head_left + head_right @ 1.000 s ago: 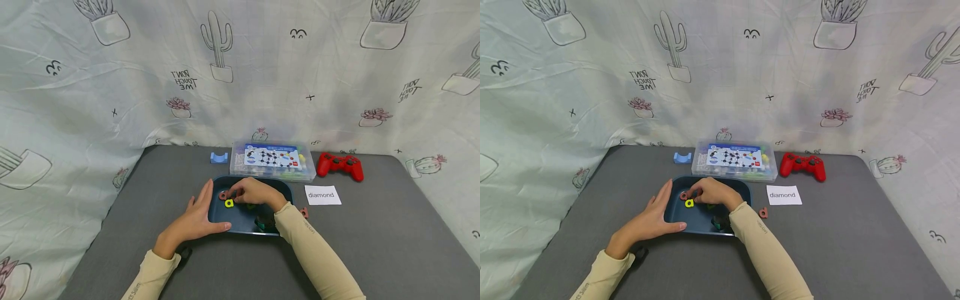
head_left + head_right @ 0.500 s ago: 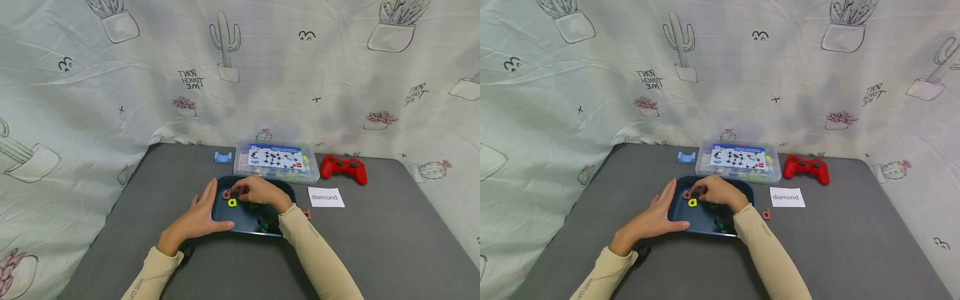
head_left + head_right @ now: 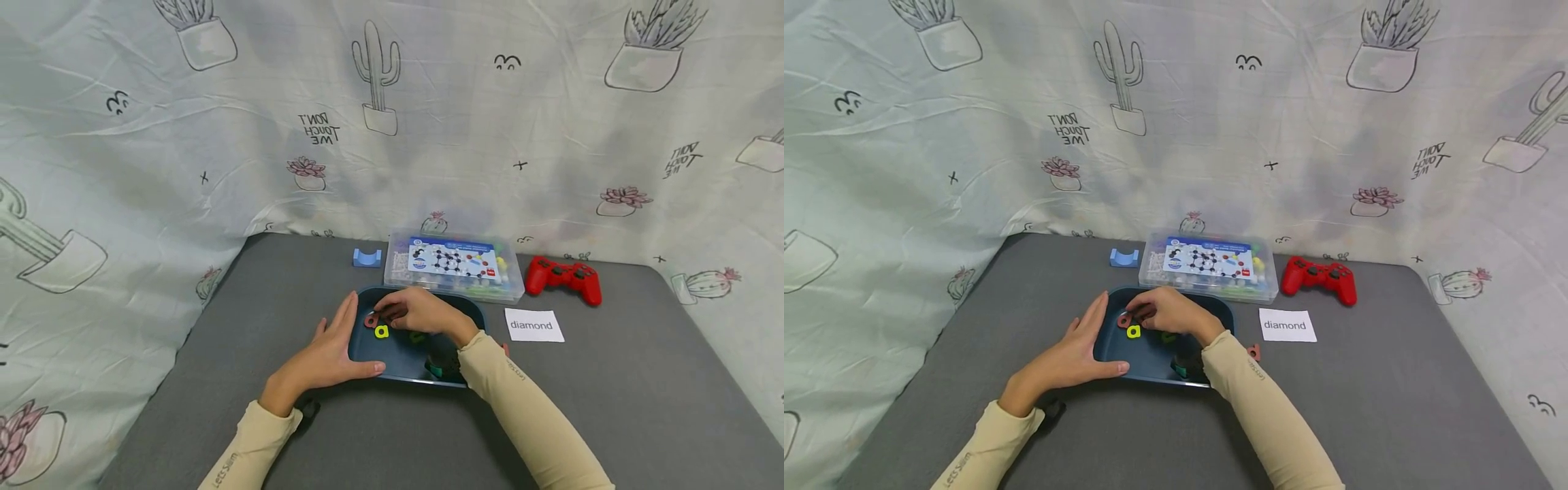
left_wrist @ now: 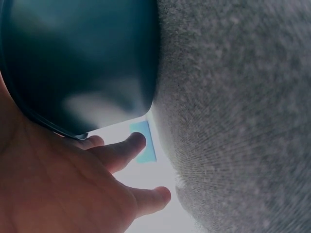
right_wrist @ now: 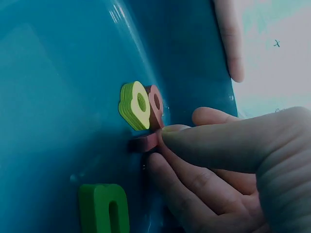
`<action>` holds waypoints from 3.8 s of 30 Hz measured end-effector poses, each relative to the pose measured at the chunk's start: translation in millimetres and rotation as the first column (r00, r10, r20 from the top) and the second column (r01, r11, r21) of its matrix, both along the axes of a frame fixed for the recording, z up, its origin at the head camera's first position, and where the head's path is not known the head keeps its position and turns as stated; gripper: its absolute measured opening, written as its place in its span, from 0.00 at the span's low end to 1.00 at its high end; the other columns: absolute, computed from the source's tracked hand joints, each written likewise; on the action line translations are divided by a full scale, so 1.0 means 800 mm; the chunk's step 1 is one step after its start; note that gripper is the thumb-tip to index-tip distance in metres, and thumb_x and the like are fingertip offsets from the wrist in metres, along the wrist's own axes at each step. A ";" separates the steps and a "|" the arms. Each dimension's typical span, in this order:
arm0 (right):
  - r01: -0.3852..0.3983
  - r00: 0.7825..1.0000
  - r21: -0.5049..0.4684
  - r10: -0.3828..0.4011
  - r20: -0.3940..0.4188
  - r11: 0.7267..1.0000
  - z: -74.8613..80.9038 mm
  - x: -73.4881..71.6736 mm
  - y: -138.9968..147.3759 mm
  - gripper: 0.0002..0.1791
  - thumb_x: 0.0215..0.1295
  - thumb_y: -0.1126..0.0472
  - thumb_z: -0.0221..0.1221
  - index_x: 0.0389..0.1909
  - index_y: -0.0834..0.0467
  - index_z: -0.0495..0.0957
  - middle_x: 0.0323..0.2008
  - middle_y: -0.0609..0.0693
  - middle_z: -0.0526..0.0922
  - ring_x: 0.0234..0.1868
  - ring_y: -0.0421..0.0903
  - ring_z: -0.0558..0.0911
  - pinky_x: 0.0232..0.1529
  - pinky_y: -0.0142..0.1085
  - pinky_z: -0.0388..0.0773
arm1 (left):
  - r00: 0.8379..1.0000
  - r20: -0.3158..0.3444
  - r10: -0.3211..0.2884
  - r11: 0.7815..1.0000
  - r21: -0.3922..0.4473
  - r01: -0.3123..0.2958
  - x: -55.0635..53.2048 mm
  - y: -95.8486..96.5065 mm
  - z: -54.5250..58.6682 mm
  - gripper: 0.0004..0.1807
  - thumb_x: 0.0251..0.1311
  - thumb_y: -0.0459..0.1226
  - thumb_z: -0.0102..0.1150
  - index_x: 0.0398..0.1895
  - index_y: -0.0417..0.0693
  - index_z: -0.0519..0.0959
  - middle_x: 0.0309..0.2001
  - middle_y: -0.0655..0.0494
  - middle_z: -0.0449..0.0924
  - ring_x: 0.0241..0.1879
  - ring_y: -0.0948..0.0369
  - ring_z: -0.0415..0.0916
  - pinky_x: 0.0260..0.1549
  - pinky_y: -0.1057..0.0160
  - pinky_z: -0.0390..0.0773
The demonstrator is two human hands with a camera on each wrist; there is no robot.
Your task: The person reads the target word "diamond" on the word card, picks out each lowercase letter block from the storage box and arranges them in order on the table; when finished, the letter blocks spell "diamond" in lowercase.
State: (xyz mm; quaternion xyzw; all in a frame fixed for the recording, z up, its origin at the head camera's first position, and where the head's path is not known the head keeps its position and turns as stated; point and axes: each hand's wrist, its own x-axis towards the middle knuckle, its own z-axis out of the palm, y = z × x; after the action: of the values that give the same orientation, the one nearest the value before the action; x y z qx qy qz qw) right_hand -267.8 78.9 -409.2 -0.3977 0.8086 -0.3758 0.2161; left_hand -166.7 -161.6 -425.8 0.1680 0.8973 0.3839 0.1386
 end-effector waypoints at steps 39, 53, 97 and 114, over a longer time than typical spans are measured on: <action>-0.034 0.995 0.084 0.042 -0.091 0.996 -0.009 -0.003 0.003 0.09 0.72 0.72 0.67 0.47 0.58 0.89 0.67 0.57 0.82 0.50 0.43 0.83 0.45 0.32 0.78 | 1.000 0.004 0.005 1.000 -0.003 -0.005 -0.002 0.000 -0.004 0.73 0.60 0.64 0.72 0.88 0.44 0.30 0.87 0.47 0.24 0.85 0.42 0.32 0.73 0.25 0.26; 0.040 0.996 0.027 -0.038 -0.075 0.999 -0.002 -0.001 0.000 0.04 0.73 0.69 0.67 0.43 0.61 0.88 0.53 0.54 0.89 0.46 0.42 0.85 0.49 0.35 0.83 | 1.000 0.001 0.009 1.000 -0.010 -0.009 -0.001 0.001 -0.002 0.72 0.61 0.60 0.73 0.88 0.44 0.30 0.87 0.46 0.24 0.85 0.41 0.32 0.72 0.24 0.27; 0.366 0.909 -0.390 -0.236 0.342 0.845 0.070 0.056 0.091 0.13 0.75 0.70 0.63 0.57 0.69 0.82 0.49 0.62 0.87 0.51 0.60 0.88 0.58 0.53 0.83 | 1.000 0.008 0.030 0.999 -0.022 -0.029 -0.003 0.003 -0.002 0.73 0.59 0.61 0.74 0.88 0.43 0.30 0.87 0.44 0.25 0.84 0.39 0.34 0.72 0.24 0.27; 0.489 0.856 -0.529 -0.267 0.443 0.694 0.063 0.086 0.122 0.15 0.76 0.73 0.60 0.60 0.72 0.81 0.54 0.61 0.85 0.50 0.55 0.88 0.58 0.45 0.84 | 0.999 0.019 0.034 0.999 -0.036 -0.033 -0.005 0.005 0.000 0.73 0.59 0.61 0.74 0.88 0.43 0.31 0.87 0.42 0.25 0.84 0.36 0.34 0.73 0.25 0.27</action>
State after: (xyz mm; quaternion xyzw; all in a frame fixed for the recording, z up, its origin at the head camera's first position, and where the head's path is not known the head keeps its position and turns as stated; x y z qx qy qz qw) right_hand -199.3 176.5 -359.0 -0.1992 0.6539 -0.7197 0.1213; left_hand -170.5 -157.9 -425.9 0.1467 0.9052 0.3720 0.1439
